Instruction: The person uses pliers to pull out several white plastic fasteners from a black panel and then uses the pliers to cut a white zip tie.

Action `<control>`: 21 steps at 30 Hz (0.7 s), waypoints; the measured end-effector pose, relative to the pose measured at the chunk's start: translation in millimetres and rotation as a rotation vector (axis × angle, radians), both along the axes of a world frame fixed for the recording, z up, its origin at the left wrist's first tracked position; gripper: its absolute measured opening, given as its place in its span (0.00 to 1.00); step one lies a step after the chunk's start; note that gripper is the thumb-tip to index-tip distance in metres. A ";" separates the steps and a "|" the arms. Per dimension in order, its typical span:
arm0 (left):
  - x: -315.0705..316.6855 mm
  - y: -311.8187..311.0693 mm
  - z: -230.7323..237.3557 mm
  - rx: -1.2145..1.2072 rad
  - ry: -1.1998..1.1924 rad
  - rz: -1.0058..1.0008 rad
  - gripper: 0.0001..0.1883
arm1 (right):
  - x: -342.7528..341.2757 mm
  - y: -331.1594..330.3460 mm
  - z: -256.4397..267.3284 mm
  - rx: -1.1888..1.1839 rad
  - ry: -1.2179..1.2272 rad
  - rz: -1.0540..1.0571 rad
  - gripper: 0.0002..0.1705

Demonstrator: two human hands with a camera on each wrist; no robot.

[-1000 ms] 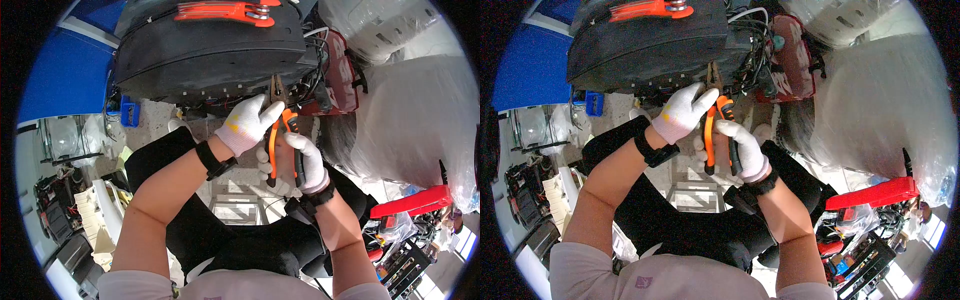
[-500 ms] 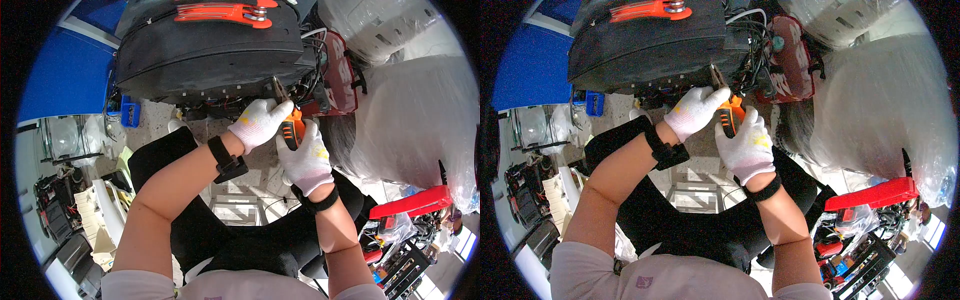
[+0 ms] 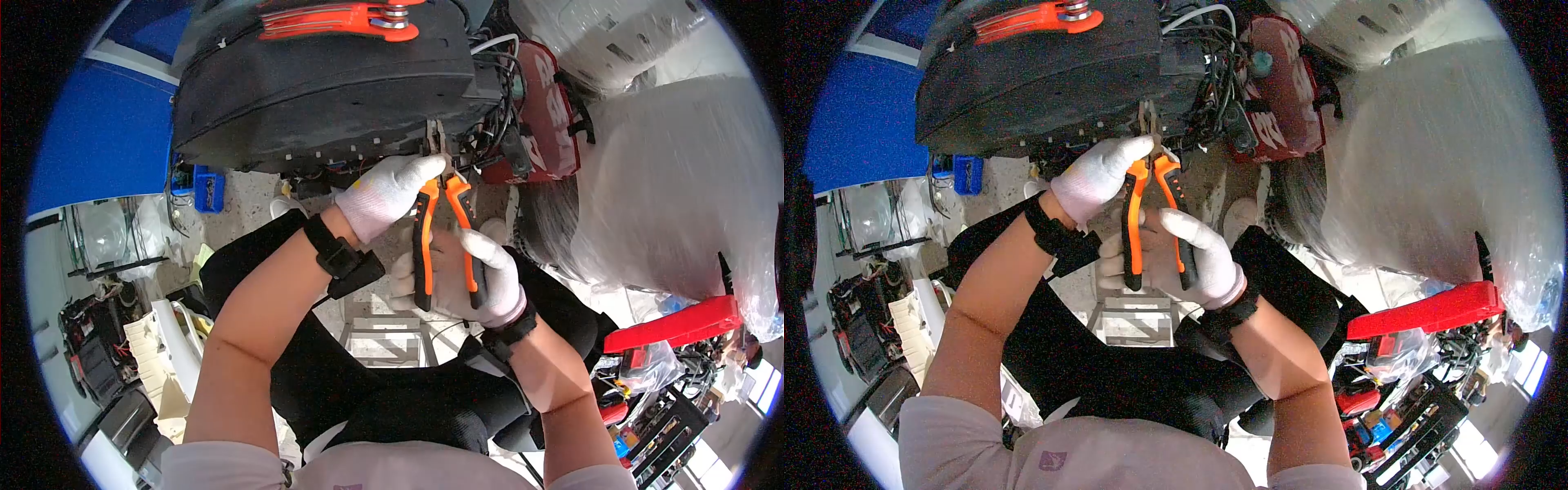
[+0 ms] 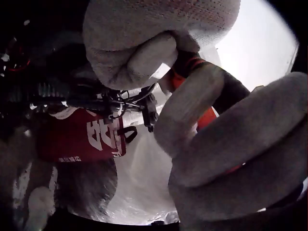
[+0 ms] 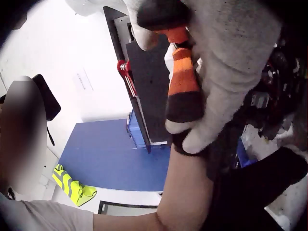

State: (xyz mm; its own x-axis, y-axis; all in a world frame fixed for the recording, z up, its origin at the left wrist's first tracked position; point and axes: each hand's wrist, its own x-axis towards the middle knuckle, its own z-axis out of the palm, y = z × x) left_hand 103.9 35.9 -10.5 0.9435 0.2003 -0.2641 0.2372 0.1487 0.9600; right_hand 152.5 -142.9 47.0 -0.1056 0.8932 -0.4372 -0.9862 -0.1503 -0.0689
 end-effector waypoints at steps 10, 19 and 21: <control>-5.0 4.0 24.3 0.233 0.252 0.043 0.29 | -1.8 16.0 9.6 -0.668 -1.430 0.421 0.26; 11.0 -22.5 32.6 -0.044 0.298 0.113 0.20 | 1.0 1.5 -3.8 -0.864 -2.359 0.319 0.43; 11.0 -25.0 37.3 -0.116 0.279 0.157 0.19 | 4.0 1.4 0.6 -0.848 -2.330 0.322 0.45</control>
State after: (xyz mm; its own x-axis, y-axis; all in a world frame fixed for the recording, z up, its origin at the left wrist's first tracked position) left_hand 114.8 10.9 26.8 0.7920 0.2904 -0.5371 0.4537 0.3087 0.8360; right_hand 156.6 -141.5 47.6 0.7805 0.6190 -0.0875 0.5560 -0.7513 -0.3557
